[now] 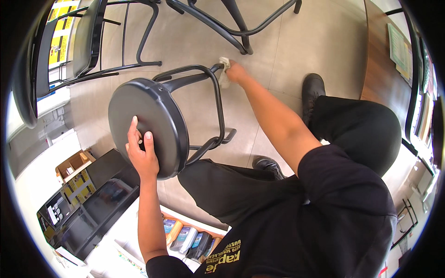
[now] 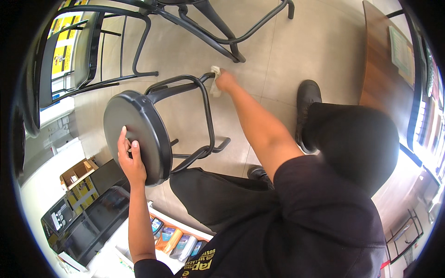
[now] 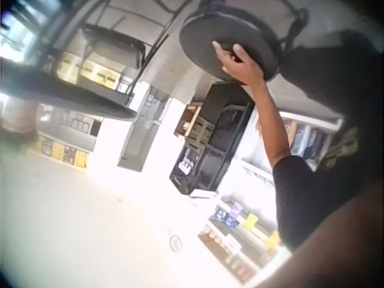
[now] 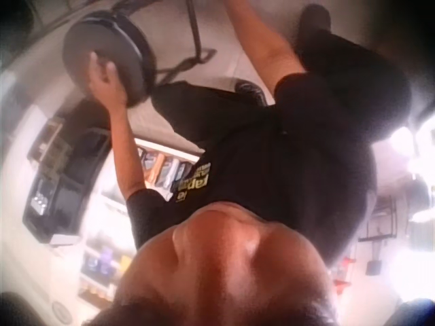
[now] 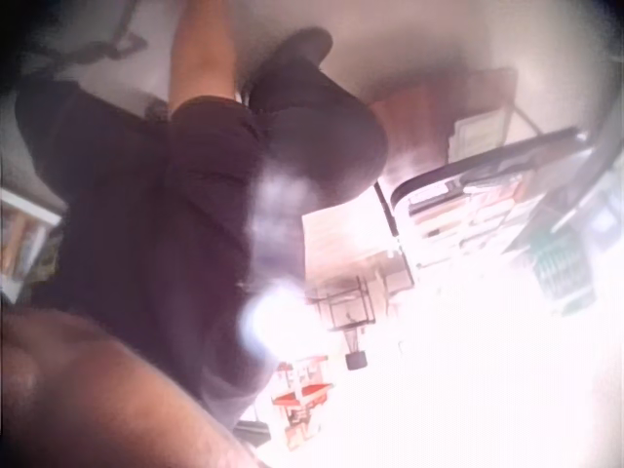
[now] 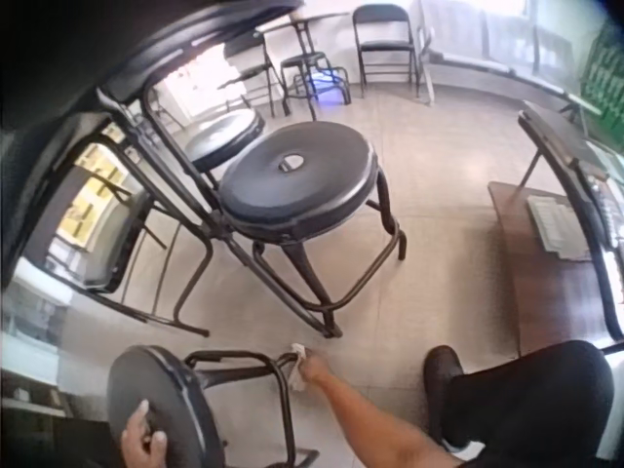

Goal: The person wipes the seats and legs of several black metal stools with a white cloth. They move from one stool to the next, cleaning the top surface and the frame.

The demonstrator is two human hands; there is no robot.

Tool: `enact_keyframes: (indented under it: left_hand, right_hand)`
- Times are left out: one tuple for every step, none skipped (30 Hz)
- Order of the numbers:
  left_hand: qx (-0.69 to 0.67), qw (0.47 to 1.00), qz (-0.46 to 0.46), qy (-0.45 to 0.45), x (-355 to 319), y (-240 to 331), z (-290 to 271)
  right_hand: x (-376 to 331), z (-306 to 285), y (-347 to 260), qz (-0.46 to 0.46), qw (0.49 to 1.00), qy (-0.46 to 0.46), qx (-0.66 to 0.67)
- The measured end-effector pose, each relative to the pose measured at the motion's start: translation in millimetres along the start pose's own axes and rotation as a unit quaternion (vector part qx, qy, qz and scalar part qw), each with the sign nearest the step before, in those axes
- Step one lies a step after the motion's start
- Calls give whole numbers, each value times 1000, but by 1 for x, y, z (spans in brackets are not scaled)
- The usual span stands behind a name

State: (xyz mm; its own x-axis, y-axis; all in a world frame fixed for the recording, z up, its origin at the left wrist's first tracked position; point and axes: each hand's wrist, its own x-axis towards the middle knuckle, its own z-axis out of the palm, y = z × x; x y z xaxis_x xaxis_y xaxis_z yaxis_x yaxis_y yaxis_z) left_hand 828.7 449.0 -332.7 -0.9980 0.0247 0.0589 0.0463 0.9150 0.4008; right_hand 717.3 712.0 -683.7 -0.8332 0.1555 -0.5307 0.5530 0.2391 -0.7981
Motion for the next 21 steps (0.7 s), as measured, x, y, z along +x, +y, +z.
enact_keyframes:
  left_hand:
    - [0, 1000, 3, -3, 4, 1, 0]
    - [-1, 1000, 9, -3, 5, 1, 2]
    - [2, 1000, 8, 0, 3, 0, 2]
    - [4, 1000, 8, 2, 1, 0, 1]
    - [6, 1000, 2, -1, -2, -2, 0]
    - [8, 1000, -3, -2, -5, -3, -1]
    - [9, 1000, -5, -3, -5, -5, -1]
    - [9, 1000, -9, -5, -5, -6, -1]
    - [9, 1000, -5, -6, -3, -4, -1]
    - [9, 1000, -3, -5, -2, -2, -1]
    - [10, 1000, -2, -5, -1, -1, -1]
    - [8, 1000, -1, -4, 0, -1, 0]
    - [7, 1000, -1, -5, 1, 0, 0]
    - [6, 1000, 0, -5, 1, 0, -1]
    - [10, 1000, 1, -5, 2, 1, -2]
    - [13, 1000, 2, -5, 0, 0, -2]
    - [17, 1000, 3, -5, -2, -1, -2]
    - [8, 1000, 3, -5, -5, -2, -2]
    - [12, 1000, 10, -8, -5, -2, -2]
    - [15, 1000, 16, -10, -3, -2, -3]
    - [18, 1000, 21, -11, -4, 0, -2]
  right_hand:
    - [13, 12, 9, -10, 1000, -1, -15]
    - [20, 22, 12, -21, 999, -5, -31]
    - [20, 26, 8, -26, 998, -21, -53]
    - [15, 21, 0, -29, 996, -36, -74]
    - [11, 15, -8, -32, 994, -49, -95]
    - [2, 9, -19, -61, 988, -57, -130]
    - [-5, -2, -32, -90, 984, -80, -134]
    - [-13, -14, -44, -117, 978, -102, -137]
    - [-18, -24, -51, -141, 972, -121, -141]
    - [-21, -30, -60, -164, 967, -133, -142]
    - [-25, -33, -69, -173, 960, -137, -171]
    - [-37, -37, -85, -182, 952, -141, -201]
    - [-43, -38, -90, -189, 944, -144, -229]
    - [-45, -38, -91, -190, 937, -153, -249]
    - [-46, -39, -95, -193, 930, -161, -269]
    - [-45, -41, -98, -196, 922, -170, -289]
    - [-42, -46, -102, -188, 911, -198, -309]
    - [-42, -58, -112, -179, 899, -228, -328]
    - [-41, -67, -117, -169, 886, -259, -346]
    - [-34, -72, -119, -178, 881, -257, -356]
    - [-26, -81, -122, -187, 874, -257, -367]
